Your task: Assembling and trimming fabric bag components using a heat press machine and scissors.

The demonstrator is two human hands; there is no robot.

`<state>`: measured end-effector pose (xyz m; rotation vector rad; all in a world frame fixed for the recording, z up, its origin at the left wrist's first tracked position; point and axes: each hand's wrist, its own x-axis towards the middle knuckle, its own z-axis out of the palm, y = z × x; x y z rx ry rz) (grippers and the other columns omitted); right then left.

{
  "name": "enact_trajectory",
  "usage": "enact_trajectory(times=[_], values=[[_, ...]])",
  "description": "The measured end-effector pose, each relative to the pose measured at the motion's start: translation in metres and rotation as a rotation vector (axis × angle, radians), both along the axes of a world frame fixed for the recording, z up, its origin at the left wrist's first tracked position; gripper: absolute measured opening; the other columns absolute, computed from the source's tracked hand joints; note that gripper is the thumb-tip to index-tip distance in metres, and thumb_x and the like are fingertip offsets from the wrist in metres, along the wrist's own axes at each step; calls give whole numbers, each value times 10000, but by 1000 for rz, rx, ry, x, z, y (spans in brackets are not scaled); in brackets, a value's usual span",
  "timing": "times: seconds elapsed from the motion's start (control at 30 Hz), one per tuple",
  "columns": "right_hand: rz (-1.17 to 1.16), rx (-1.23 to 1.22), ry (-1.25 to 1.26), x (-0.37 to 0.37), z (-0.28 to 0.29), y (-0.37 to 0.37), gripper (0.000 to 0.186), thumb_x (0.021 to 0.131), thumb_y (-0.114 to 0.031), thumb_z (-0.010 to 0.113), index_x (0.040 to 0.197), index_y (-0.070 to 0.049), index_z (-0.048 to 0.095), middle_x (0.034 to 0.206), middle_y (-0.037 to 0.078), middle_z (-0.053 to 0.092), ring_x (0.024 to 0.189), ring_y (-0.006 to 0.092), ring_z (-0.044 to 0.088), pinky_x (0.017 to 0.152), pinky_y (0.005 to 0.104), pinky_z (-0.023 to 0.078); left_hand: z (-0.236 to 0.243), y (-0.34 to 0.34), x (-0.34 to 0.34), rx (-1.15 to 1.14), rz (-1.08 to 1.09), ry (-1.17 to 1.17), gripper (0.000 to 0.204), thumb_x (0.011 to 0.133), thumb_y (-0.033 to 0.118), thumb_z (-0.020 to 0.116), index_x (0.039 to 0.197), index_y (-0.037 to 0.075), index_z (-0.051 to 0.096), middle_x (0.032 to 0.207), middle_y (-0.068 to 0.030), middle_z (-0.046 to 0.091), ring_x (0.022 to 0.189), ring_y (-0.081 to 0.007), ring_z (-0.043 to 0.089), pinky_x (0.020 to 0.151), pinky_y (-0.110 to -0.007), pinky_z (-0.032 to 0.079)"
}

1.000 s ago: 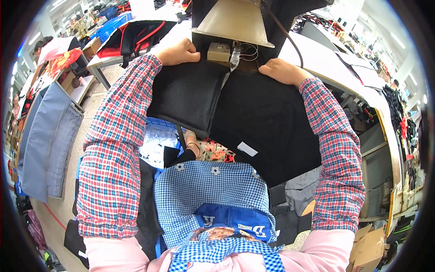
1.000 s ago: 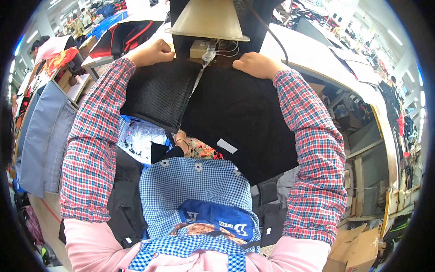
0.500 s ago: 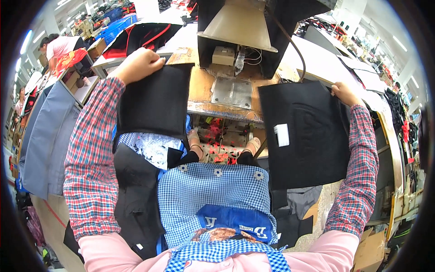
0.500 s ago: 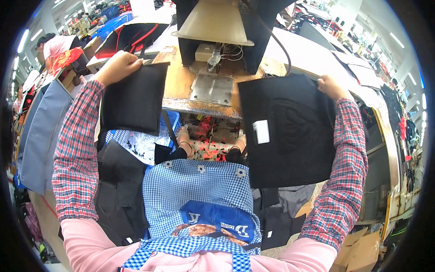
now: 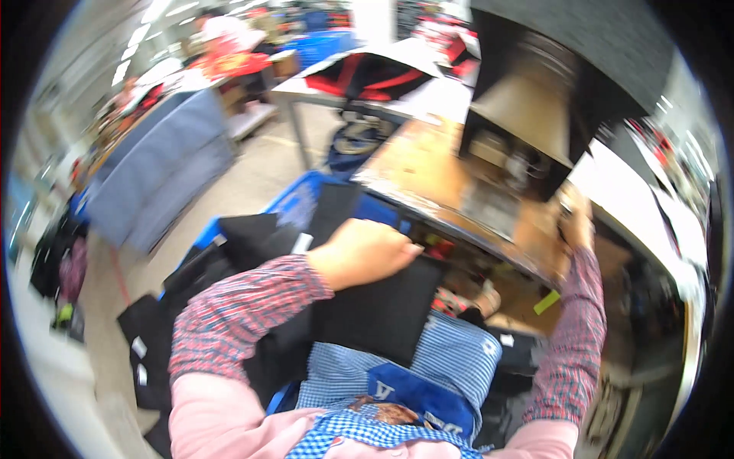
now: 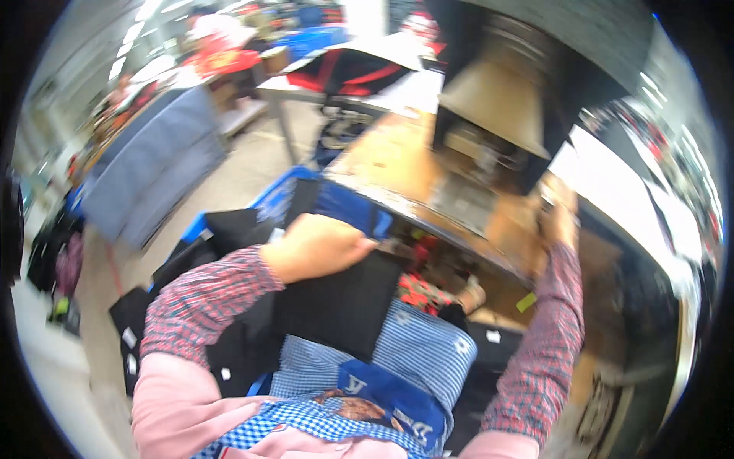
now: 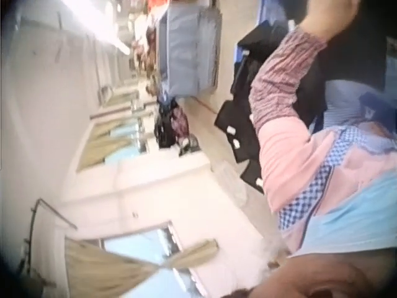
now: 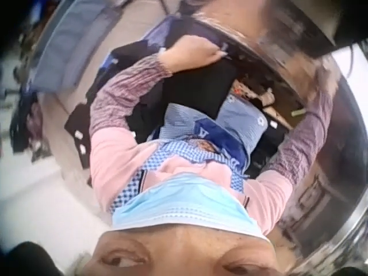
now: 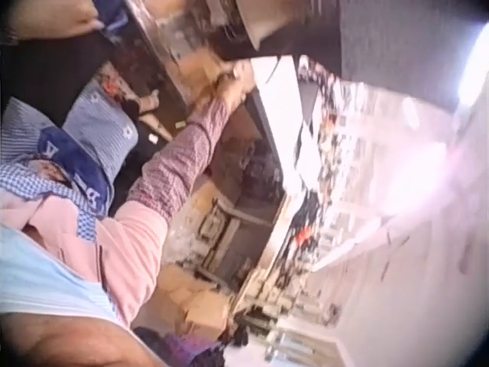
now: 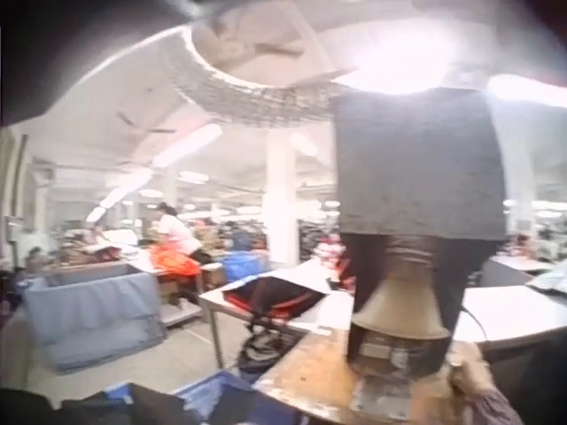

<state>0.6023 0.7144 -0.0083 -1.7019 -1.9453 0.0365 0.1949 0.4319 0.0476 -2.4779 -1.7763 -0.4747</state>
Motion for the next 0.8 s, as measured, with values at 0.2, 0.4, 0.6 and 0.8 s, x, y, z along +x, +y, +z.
enact_trajectory(times=[0.2,0.4,0.6,0.8], values=[[-92,-1,116,35,-7,6,519,760,-120,734,1203,76,550,1058,254,667,974,365,667,843,418,522,-13,-43,-13,-149,47,-117,434,953,374,537,730,40,704,676,-188,662,654,-371,670,620,-456,550],[299,-482,1507,-24,-15,-178,396,1010,-340,514,1328,-106,484,834,3,539,625,83,492,536,243,424,-41,-48,-31,33,105,-237,406,944,358,560,691,64,680,665,-168,647,647,-365,655,606,-474,529],[462,-625,1052,-111,-79,-331,515,985,-398,548,1339,-57,394,933,51,531,777,143,541,710,287,468,-49,-42,-13,-5,20,-307,367,956,273,581,703,10,620,648,-197,585,600,-372,601,534,-434,449],[510,-581,729,-130,-64,-367,734,889,-388,707,1365,31,338,1050,173,553,909,238,588,831,349,487,-50,-54,16,-103,68,-293,382,956,302,562,698,32,642,652,-174,615,630,-372,618,579,-451,478]])
